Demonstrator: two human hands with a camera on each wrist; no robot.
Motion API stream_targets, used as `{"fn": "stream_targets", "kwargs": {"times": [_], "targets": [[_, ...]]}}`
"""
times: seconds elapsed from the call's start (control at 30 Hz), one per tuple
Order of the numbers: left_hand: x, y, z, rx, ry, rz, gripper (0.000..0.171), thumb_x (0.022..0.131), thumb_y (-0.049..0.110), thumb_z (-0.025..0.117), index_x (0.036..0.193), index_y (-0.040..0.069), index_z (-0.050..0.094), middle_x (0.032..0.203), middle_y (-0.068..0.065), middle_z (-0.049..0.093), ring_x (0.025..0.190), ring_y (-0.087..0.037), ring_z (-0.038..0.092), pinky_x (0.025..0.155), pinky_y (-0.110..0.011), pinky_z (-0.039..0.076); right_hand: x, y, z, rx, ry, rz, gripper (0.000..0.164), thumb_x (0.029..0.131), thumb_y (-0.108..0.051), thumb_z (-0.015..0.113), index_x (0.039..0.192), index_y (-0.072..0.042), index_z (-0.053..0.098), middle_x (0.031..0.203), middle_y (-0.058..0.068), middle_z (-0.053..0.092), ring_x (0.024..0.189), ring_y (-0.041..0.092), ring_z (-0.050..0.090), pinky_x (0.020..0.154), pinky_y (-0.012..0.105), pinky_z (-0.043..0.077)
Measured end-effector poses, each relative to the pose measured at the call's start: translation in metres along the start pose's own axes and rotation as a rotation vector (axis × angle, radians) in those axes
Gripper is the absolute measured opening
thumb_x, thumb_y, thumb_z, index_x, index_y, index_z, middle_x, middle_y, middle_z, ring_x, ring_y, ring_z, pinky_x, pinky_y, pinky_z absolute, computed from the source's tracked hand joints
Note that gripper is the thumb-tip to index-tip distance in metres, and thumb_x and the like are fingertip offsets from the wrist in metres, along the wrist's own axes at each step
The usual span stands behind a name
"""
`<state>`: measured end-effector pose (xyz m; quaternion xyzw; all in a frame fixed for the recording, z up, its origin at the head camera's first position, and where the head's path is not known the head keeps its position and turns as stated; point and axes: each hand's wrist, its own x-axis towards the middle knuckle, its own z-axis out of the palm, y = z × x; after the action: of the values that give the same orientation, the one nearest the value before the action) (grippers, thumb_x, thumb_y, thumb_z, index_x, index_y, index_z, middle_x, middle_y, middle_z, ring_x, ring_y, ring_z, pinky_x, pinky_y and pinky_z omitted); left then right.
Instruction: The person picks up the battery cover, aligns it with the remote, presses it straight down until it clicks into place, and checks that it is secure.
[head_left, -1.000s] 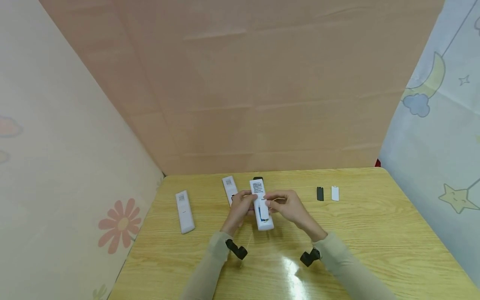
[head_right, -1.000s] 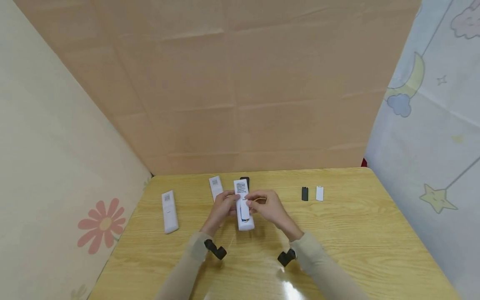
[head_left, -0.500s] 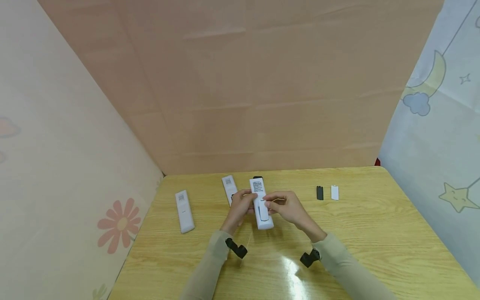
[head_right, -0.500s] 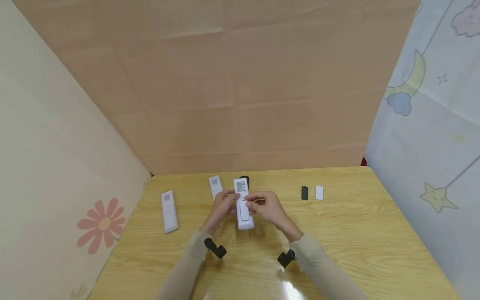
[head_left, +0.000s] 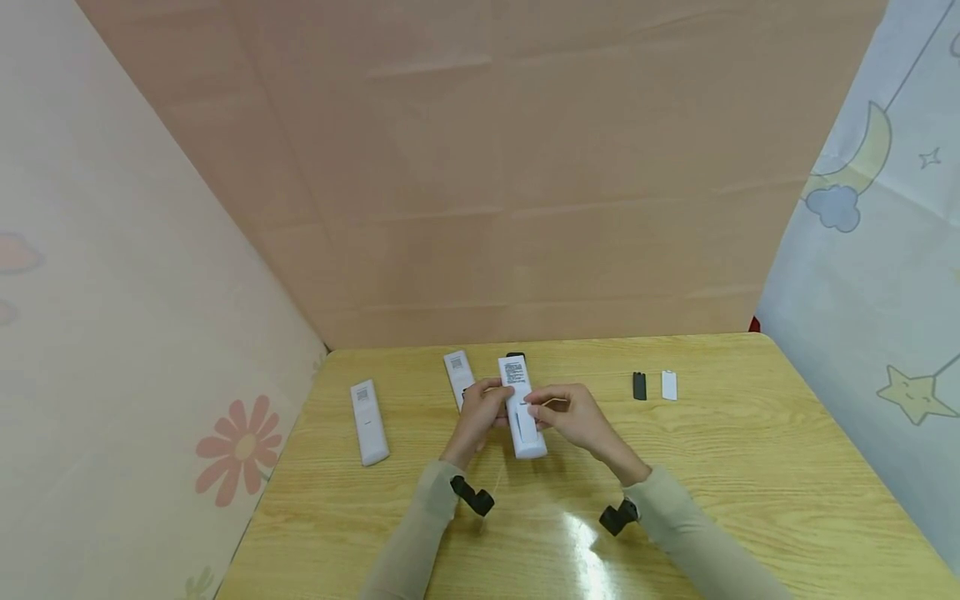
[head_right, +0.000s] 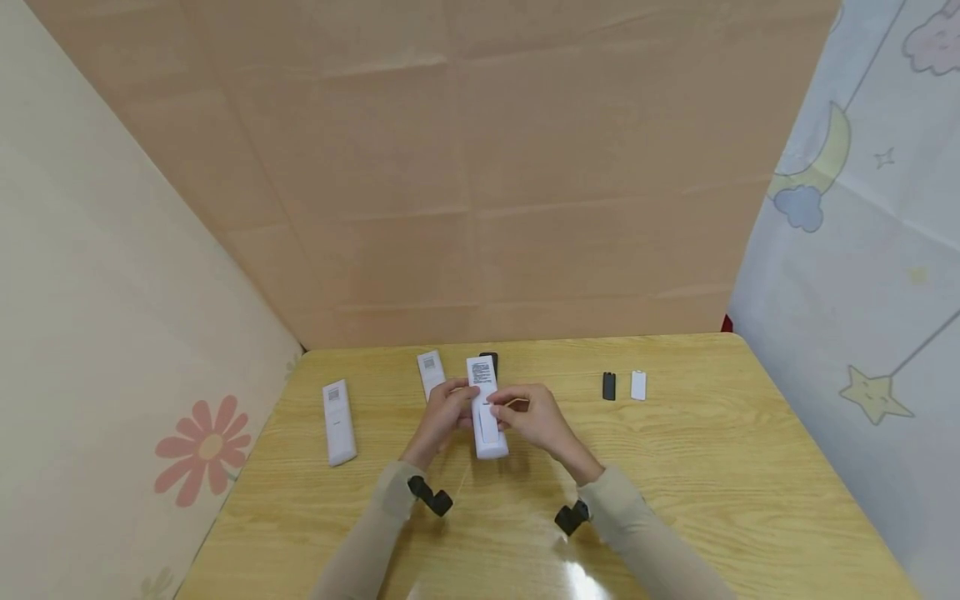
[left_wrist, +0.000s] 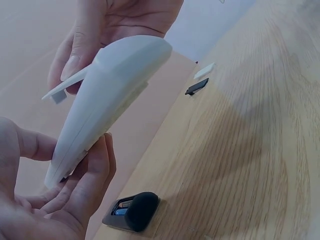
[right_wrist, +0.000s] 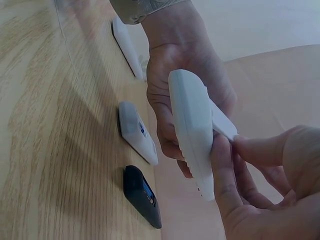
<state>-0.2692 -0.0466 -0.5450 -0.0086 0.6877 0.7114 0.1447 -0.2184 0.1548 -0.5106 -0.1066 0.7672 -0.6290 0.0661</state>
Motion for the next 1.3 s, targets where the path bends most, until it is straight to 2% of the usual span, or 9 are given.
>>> {"fn": "stream_targets", "kwargs": {"times": [0.2,0.3,0.43,0.73,1.03,1.3], "targets": [[0.001,0.000,0.001,0.009,0.012,-0.002,0.048,0.103,0.027,0.067,0.141,-0.002,0.062,0.104,-0.016,0.080,0.080,-0.021,0.079,0.065,-0.031,0.063,0.000,-0.001,0.001,-0.078,0.022,-0.021,0.018,0.101,-0.006,0.073,0.116,0.000,0.080,0.121,0.022,0.074,0.091,0.027,0.074,0.080,0.052,0.066],[0.001,-0.001,0.002,0.011,0.018,-0.008,0.048,0.102,0.027,0.068,0.141,-0.002,0.062,0.105,-0.015,0.079,0.080,-0.020,0.078,0.065,-0.030,0.063,0.000,-0.001,0.001,-0.099,0.028,-0.028,0.018,0.100,-0.008,0.075,0.116,-0.001,0.080,0.121,0.022,0.075,0.091,0.026,0.073,0.079,0.051,0.065],[0.002,-0.002,0.003,0.010,0.023,-0.009,0.049,0.101,0.026,0.070,0.139,-0.003,0.062,0.104,-0.016,0.079,0.078,-0.019,0.077,0.064,-0.029,0.062,0.000,0.001,0.001,-0.110,0.031,-0.034,0.021,0.099,-0.011,0.076,0.117,0.000,0.079,0.120,0.022,0.075,0.093,0.027,0.071,0.075,0.043,0.064],[0.000,-0.007,0.003,0.010,0.033,-0.018,0.047,0.101,0.026,0.070,0.138,-0.002,0.063,0.105,-0.015,0.078,0.075,-0.018,0.076,0.064,-0.029,0.062,-0.002,0.011,0.007,-0.179,0.052,-0.040,0.018,0.097,-0.011,0.078,0.113,-0.004,0.081,0.108,0.014,0.077,0.088,0.020,0.068,0.073,0.028,0.058],[0.001,-0.006,0.003,0.010,0.039,-0.003,0.045,0.102,0.027,0.069,0.137,-0.001,0.064,0.107,-0.015,0.078,0.077,-0.019,0.076,0.066,-0.030,0.063,-0.001,0.011,0.008,-0.185,0.064,-0.049,0.021,0.096,-0.014,0.080,0.114,-0.004,0.081,0.099,0.012,0.071,0.085,0.022,0.066,0.070,0.028,0.058],[0.002,-0.002,0.002,0.009,0.063,0.000,0.042,0.101,0.027,0.069,0.134,0.000,0.066,0.104,-0.014,0.079,0.076,-0.018,0.075,0.065,-0.029,0.063,0.001,0.013,0.013,-0.159,0.077,-0.043,0.025,0.094,-0.018,0.084,0.115,-0.006,0.080,0.101,0.012,0.068,0.082,0.020,0.066,0.066,0.028,0.059]]}}
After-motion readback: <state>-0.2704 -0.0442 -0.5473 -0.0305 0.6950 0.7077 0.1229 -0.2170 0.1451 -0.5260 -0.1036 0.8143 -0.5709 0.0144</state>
